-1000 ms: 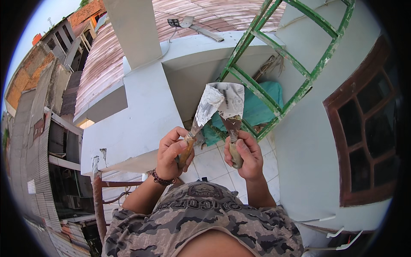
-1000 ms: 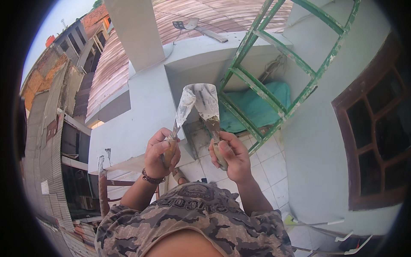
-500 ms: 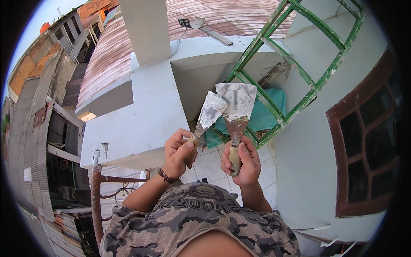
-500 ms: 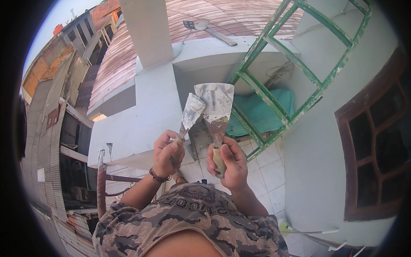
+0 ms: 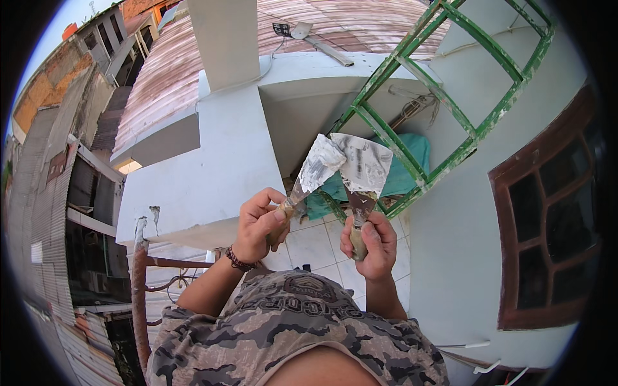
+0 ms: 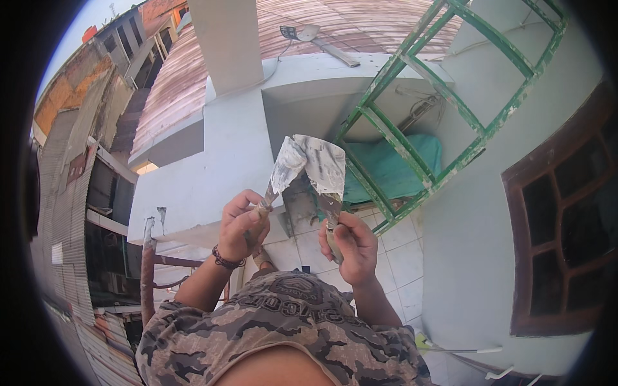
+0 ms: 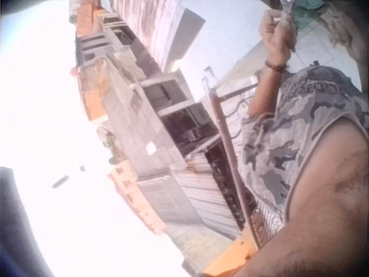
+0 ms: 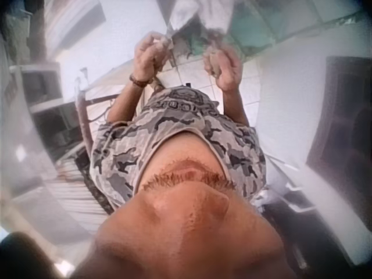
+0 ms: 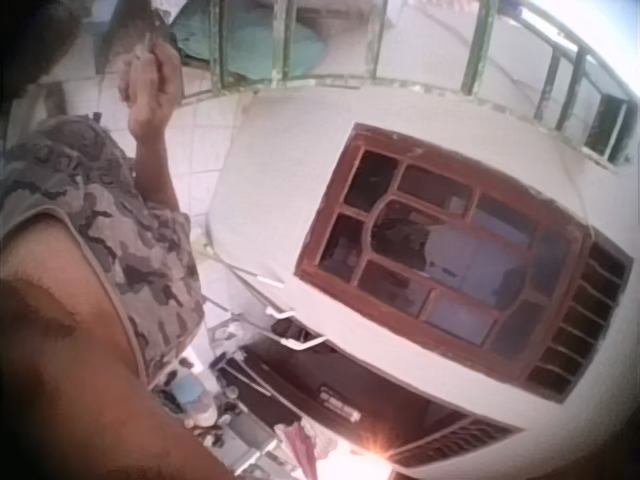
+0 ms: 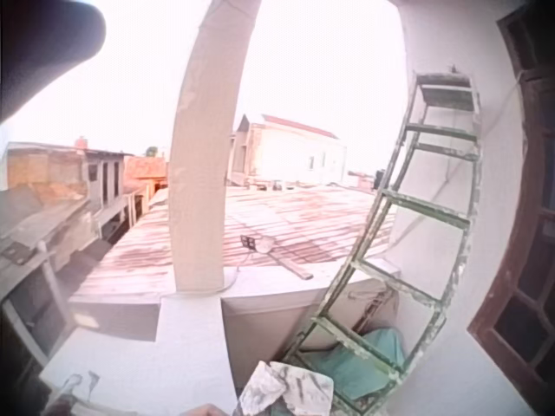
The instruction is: The person uses two putty knives to apply and smooth white plaster onto a vertical column and adjacent wall. They repeatedly transfer material between the knives and spread it along the surface, working on edges and flat areas.
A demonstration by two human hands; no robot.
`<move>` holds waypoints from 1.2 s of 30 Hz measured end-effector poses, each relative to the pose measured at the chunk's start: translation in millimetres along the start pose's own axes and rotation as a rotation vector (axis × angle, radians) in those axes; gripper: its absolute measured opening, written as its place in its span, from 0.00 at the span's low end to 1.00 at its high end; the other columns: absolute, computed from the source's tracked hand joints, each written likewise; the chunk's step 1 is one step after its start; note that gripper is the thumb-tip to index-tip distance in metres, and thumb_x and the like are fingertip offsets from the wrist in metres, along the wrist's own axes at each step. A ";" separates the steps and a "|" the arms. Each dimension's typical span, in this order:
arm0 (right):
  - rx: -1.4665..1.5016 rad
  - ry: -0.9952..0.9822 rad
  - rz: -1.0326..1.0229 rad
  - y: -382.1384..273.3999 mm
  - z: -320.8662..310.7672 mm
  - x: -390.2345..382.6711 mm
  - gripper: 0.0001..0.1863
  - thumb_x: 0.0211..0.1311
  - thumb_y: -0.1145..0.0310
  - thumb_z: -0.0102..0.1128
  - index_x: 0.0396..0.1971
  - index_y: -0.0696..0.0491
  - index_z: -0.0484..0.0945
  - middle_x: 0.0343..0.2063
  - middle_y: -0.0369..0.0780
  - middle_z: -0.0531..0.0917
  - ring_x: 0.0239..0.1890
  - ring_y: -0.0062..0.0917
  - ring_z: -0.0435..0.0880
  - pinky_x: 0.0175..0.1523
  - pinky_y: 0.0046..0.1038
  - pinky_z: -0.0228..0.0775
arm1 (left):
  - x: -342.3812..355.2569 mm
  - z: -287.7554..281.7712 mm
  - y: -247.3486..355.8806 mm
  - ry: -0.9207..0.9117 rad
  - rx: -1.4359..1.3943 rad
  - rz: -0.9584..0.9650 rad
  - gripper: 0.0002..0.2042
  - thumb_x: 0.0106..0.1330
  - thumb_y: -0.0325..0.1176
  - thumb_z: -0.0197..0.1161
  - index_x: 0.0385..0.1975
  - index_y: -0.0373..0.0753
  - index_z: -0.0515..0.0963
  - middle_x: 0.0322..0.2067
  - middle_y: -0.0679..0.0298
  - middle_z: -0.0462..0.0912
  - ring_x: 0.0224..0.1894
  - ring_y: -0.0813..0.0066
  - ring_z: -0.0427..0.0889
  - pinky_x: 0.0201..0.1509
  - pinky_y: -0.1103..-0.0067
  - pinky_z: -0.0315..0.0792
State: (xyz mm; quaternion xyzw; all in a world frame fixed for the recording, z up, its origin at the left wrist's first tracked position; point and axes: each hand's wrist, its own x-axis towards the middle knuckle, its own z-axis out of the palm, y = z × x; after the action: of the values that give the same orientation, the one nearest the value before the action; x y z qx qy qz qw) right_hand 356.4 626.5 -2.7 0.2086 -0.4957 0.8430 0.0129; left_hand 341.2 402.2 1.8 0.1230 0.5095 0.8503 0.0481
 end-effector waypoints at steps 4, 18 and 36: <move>-0.037 0.008 -0.017 -1.4 0.4 -2.5 0.14 0.72 0.67 0.45 0.50 0.61 0.70 0.32 0.43 0.77 0.22 0.20 0.72 0.24 0.20 0.63 | 4.0 1.2 5.3 0.022 0.075 0.034 0.14 0.60 0.38 0.57 0.35 0.31 0.70 0.14 0.63 0.72 0.08 0.81 0.64 0.10 0.85 0.56; 0.116 0.087 0.128 -17.0 -0.2 -6.5 0.17 0.73 0.63 0.46 0.52 0.59 0.69 0.32 0.42 0.77 0.22 0.20 0.73 0.22 0.21 0.64 | 6.0 -3.3 16.8 -0.040 0.114 0.116 0.09 0.64 0.32 0.57 0.37 0.32 0.71 0.15 0.68 0.72 0.12 0.86 0.64 0.14 0.87 0.56; -0.145 0.041 0.105 -26.5 4.3 -20.5 0.14 0.72 0.70 0.46 0.51 0.62 0.70 0.32 0.42 0.78 0.22 0.17 0.71 0.23 0.19 0.62 | 10.9 -17.6 50.7 -0.107 0.541 0.156 0.09 0.61 0.33 0.61 0.32 0.33 0.75 0.18 0.72 0.73 0.21 0.88 0.64 0.25 0.86 0.57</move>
State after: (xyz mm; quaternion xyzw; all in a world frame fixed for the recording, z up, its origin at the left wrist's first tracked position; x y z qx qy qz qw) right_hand 382.6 640.1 13.6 0.1634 -0.5651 0.8086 -0.0062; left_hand 328.3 365.3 40.1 0.2146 0.7035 0.6770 -0.0251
